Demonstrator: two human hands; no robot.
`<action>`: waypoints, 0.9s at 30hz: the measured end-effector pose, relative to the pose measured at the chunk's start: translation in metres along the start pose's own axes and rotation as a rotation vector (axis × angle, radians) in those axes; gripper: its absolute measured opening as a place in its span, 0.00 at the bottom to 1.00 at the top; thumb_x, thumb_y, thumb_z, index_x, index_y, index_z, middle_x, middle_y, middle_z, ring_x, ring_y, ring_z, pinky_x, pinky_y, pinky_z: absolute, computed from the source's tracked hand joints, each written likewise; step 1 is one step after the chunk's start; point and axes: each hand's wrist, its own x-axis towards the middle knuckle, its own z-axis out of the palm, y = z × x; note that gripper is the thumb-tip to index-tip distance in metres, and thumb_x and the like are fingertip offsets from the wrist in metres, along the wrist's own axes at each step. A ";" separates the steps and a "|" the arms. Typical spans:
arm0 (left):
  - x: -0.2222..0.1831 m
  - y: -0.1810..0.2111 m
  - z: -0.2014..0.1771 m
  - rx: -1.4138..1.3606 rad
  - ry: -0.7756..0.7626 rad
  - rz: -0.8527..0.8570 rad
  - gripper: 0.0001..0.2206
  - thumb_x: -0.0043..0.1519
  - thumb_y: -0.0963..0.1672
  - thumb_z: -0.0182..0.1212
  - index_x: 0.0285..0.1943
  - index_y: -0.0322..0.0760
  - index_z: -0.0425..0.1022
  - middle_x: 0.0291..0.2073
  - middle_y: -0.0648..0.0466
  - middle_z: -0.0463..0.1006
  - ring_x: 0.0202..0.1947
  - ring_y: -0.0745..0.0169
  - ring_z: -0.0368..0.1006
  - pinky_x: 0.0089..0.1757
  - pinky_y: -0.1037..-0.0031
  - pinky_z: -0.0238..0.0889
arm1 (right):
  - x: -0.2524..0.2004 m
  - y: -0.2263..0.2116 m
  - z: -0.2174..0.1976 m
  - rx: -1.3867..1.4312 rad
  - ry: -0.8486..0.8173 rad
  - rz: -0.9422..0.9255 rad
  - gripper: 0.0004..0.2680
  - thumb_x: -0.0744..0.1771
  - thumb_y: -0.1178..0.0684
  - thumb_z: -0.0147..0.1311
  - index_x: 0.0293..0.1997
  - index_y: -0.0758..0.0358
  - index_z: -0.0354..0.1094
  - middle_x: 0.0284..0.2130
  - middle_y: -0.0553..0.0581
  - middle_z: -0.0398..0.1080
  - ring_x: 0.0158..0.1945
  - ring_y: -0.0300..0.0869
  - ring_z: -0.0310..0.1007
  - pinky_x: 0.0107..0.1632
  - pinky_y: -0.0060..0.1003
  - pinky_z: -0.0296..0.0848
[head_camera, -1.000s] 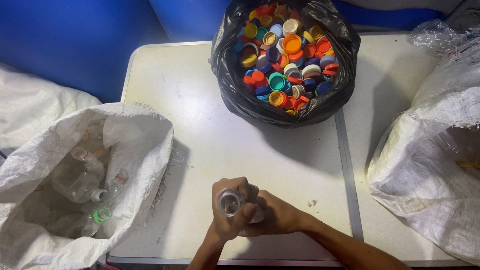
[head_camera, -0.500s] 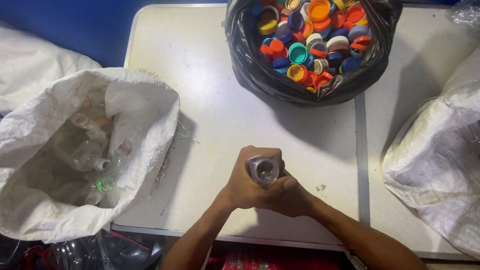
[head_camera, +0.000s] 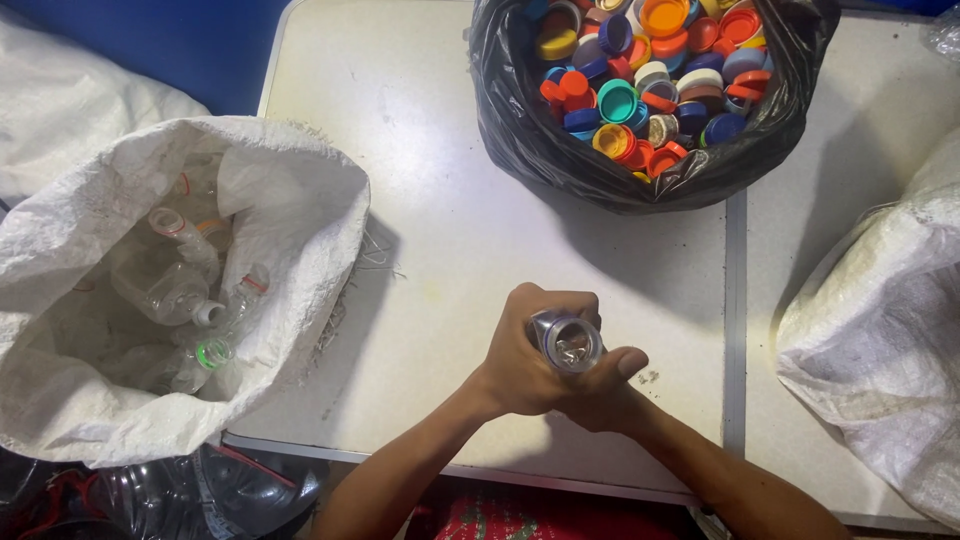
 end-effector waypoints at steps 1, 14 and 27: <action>-0.002 0.003 0.001 0.037 0.016 -0.017 0.21 0.60 0.52 0.69 0.20 0.46 0.64 0.12 0.64 0.65 0.14 0.77 0.59 0.20 0.80 0.48 | 0.001 -0.002 0.001 0.019 0.015 0.012 0.04 0.68 0.56 0.56 0.40 0.64 0.66 0.33 0.52 0.70 0.35 0.36 0.73 0.35 0.33 0.78; -0.004 0.016 -0.020 -0.162 0.145 -0.068 0.18 0.65 0.53 0.74 0.35 0.39 0.76 0.30 0.59 0.79 0.32 0.73 0.75 0.35 0.75 0.68 | 0.022 -0.067 0.013 0.105 0.108 0.060 0.08 0.66 0.55 0.59 0.45 0.66 0.65 0.39 0.54 0.71 0.43 0.39 0.73 0.44 0.35 0.79; -0.006 -0.005 0.004 -0.365 0.615 0.034 0.22 0.66 0.51 0.64 0.20 0.47 0.61 0.13 0.64 0.59 0.15 0.77 0.53 0.21 0.81 0.47 | 0.030 -0.084 0.013 -0.491 0.416 0.088 0.06 0.64 0.54 0.58 0.34 0.64 0.66 0.24 0.54 0.70 0.28 0.41 0.71 0.30 0.40 0.69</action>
